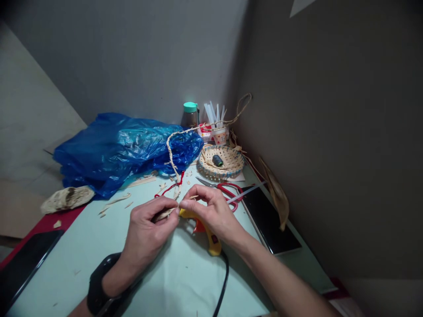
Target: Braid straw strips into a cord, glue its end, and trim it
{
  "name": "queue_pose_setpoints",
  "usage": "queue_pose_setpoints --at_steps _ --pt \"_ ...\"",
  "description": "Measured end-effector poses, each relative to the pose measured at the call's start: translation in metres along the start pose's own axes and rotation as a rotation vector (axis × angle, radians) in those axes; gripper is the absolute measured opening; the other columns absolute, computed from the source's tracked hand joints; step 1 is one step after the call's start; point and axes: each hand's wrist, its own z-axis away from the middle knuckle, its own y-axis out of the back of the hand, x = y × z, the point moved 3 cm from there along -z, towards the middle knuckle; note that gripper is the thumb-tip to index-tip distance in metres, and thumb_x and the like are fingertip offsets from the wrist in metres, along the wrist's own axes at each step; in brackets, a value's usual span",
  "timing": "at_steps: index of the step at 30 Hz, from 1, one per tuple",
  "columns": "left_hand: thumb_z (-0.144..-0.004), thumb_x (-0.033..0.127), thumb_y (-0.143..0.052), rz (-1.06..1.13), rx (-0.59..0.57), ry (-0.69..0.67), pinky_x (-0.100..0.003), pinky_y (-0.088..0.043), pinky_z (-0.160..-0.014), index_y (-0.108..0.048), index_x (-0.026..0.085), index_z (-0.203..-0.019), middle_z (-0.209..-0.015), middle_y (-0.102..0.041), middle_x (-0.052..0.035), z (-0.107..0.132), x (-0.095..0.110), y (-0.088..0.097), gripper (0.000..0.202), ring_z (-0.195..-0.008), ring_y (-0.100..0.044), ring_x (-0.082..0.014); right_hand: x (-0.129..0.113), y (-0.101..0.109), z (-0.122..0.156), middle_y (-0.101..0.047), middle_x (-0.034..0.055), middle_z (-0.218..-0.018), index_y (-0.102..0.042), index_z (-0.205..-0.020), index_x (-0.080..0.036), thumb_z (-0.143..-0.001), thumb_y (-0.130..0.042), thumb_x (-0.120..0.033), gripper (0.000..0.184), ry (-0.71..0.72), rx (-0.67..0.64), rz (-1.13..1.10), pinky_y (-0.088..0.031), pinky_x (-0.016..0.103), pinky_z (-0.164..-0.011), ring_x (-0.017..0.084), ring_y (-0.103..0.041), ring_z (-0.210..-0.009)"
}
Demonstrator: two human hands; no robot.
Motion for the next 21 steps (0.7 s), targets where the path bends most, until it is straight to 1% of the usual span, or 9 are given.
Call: queue_pose_setpoints --at_steps 2,3,5,6,9,11,14,17,21 --pt "-0.074 0.011 -0.058 0.015 0.022 0.061 -0.022 -0.041 -0.058 -0.066 0.016 -0.067 -0.061 -0.062 0.0018 -0.002 -0.003 0.004 0.012 -0.057 -0.054 -0.0108 -0.003 0.005 -0.003 -0.066 0.0016 -0.088 -0.066 -0.096 -0.021 -0.085 -0.066 -0.037 0.02 0.045 -0.075 -0.075 -0.049 0.026 -0.076 0.014 -0.061 -0.079" --pt "-0.073 0.012 -0.059 0.038 0.04 0.113 -0.022 -0.04 -0.059 -0.066 0.016 -0.066 -0.061 -0.062 0.0021 -0.003 -0.005 0.006 0.01 -0.058 -0.053 -0.0109 -0.005 0.009 -0.005 -0.067 0.0031 -0.099 -0.064 -0.109 -0.023 -0.086 -0.065 -0.039 0.029 0.077 -0.093 -0.145 -0.049 0.028 -0.083 0.015 -0.062 -0.088" --pt "-0.071 0.014 -0.061 0.099 0.07 0.225 -0.022 -0.039 -0.06 -0.065 0.016 -0.064 -0.061 -0.061 0.0026 -0.006 -0.01 0.01 0.008 -0.059 -0.052 -0.0111 -0.01 0.021 -0.008 -0.064 0.0059 -0.117 -0.056 -0.126 -0.025 -0.086 -0.063 -0.041 0.043 0.145 -0.026 -0.302 -0.047 0.03 -0.091 0.017 -0.06 -0.1" --pt "-0.07 0.014 -0.062 0.13 0.077 0.271 -0.022 -0.038 -0.059 -0.065 0.016 -0.063 -0.06 -0.061 0.0028 -0.008 -0.013 0.011 0.007 -0.059 -0.05 -0.011 -0.011 0.027 -0.009 -0.062 0.0063 -0.121 -0.054 -0.128 -0.025 -0.086 -0.064 -0.039 0.045 0.166 0.049 -0.354 -0.046 0.03 -0.09 0.016 -0.059 -0.101" --pt "-0.07 0.017 -0.061 0.196 0.053 0.342 -0.022 -0.035 -0.055 -0.065 0.016 -0.063 -0.058 -0.058 0.0032 -0.011 -0.018 0.012 0.008 -0.056 -0.046 -0.0103 -0.01 0.04 -0.012 -0.063 0.0032 -0.107 -0.061 -0.112 -0.024 -0.085 -0.065 -0.032 0.028 0.184 0.24 -0.322 -0.046 0.023 -0.081 0.012 -0.057 -0.089" --pt "-0.072 0.02 -0.062 0.246 0.027 0.381 -0.022 -0.033 -0.053 -0.065 0.016 -0.064 -0.056 -0.056 0.0034 -0.011 -0.021 0.011 0.009 -0.055 -0.044 -0.0099 -0.006 0.04 -0.013 -0.059 0.0001 -0.088 -0.063 -0.093 -0.021 -0.088 -0.062 -0.031 0.012 0.176 0.267 -0.244 -0.043 0.021 -0.07 0.01 -0.053 -0.076" --pt "-0.075 0.025 -0.063 0.335 -0.01 0.432 -0.022 -0.032 -0.051 -0.065 0.016 -0.067 -0.054 -0.055 0.0034 -0.01 -0.025 0.009 0.012 -0.053 -0.044 -0.0098 0.002 0.034 -0.013 -0.046 -0.0037 -0.067 -0.053 -0.071 -0.018 -0.09 -0.059 -0.036 0.027 0.172 0.23 -0.154 -0.035 0.021 -0.056 0.009 -0.041 -0.06" --pt "-0.077 0.027 -0.064 0.406 -0.046 0.451 -0.021 -0.032 -0.052 -0.066 0.016 -0.07 -0.054 -0.055 0.0032 -0.008 -0.027 0.008 0.012 -0.052 -0.044 -0.0093 0.006 0.026 -0.011 -0.038 -0.0054 -0.059 -0.043 -0.064 -0.018 -0.092 -0.056 -0.04 0.038 0.161 0.193 -0.033 -0.028 0.023 -0.051 0.009 -0.033 -0.054" --pt "-0.077 0.026 -0.065 0.441 -0.083 0.42 -0.021 -0.033 -0.054 -0.067 0.017 -0.07 -0.056 -0.056 0.0031 -0.006 -0.022 0.008 0.012 -0.055 -0.045 -0.0093 0.004 0.014 -0.006 -0.036 -0.0054 -0.054 -0.038 -0.057 -0.018 -0.093 -0.053 -0.042 0.046 0.147 0.145 0.137 -0.022 0.025 -0.049 0.008 -0.03 -0.051"
